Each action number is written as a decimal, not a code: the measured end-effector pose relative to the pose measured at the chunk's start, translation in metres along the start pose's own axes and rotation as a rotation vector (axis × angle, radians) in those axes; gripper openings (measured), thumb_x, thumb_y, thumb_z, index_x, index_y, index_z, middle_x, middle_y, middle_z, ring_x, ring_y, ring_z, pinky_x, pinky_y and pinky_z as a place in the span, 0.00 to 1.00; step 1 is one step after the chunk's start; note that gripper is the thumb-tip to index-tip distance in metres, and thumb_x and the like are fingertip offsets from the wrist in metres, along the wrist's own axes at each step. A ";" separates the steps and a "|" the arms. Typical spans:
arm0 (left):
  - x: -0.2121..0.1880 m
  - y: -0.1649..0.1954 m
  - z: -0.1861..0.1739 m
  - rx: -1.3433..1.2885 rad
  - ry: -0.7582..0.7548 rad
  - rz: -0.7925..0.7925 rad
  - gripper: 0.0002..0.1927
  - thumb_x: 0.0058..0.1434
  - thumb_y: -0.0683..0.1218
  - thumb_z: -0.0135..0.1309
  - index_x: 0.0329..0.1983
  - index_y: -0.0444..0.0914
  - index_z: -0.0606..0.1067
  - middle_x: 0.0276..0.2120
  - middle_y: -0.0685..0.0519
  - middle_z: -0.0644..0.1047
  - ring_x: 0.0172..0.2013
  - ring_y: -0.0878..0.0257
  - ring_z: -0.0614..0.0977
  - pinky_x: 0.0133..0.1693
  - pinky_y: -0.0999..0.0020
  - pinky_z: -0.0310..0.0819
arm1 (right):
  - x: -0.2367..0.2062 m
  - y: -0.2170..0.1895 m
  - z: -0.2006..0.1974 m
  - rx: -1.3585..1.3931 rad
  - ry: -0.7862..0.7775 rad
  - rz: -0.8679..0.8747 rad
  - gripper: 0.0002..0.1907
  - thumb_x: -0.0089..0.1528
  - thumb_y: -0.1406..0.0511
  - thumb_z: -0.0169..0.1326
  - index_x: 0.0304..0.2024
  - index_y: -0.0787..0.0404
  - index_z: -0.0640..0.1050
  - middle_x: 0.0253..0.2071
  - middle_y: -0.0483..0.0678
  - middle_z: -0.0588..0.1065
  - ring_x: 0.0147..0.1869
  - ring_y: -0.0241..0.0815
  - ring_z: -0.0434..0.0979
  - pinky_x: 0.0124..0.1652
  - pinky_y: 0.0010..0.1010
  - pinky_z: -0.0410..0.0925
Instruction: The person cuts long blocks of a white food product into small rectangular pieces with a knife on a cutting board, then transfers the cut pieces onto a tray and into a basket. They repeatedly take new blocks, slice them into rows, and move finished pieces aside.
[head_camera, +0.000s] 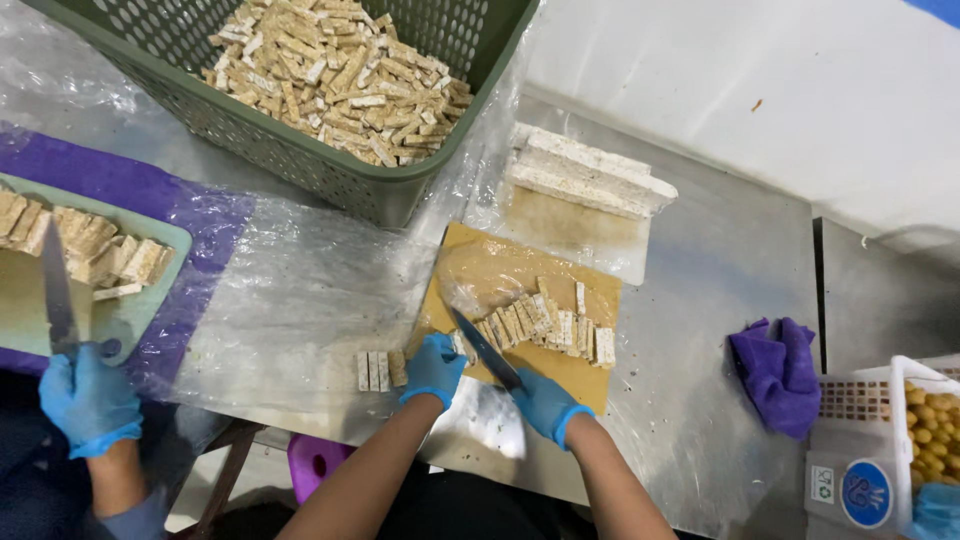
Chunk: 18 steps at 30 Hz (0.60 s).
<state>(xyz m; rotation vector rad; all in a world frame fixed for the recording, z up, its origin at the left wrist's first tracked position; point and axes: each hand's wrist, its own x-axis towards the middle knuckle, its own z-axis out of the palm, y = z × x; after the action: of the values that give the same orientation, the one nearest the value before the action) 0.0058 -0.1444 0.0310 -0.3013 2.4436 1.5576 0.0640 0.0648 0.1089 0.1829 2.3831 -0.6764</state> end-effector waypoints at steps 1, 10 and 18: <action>0.001 0.001 0.001 0.004 0.016 0.012 0.15 0.53 0.48 0.64 0.41 0.40 0.74 0.34 0.47 0.83 0.38 0.50 0.85 0.43 0.57 0.78 | -0.004 0.008 -0.006 0.015 0.087 -0.056 0.21 0.66 0.57 0.48 0.57 0.61 0.72 0.49 0.63 0.78 0.54 0.64 0.77 0.54 0.45 0.69; -0.005 0.027 0.019 0.173 0.066 0.075 0.36 0.47 0.56 0.70 0.51 0.32 0.69 0.46 0.33 0.76 0.47 0.37 0.79 0.48 0.48 0.74 | -0.066 0.106 0.058 0.018 0.584 0.053 0.20 0.61 0.58 0.52 0.54 0.55 0.75 0.43 0.60 0.80 0.46 0.64 0.80 0.45 0.49 0.73; 0.017 0.032 0.019 0.182 -0.055 -0.106 0.36 0.44 0.50 0.68 0.55 0.34 0.68 0.47 0.36 0.78 0.48 0.41 0.81 0.51 0.52 0.76 | -0.071 0.134 0.078 -0.005 0.597 -0.212 0.25 0.52 0.61 0.62 0.53 0.54 0.76 0.46 0.55 0.80 0.51 0.59 0.79 0.48 0.47 0.71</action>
<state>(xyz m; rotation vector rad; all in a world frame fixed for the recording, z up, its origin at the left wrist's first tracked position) -0.0187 -0.1144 0.0458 -0.3437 2.4613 1.2744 0.2016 0.1430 0.0451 0.1441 3.0077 -0.7968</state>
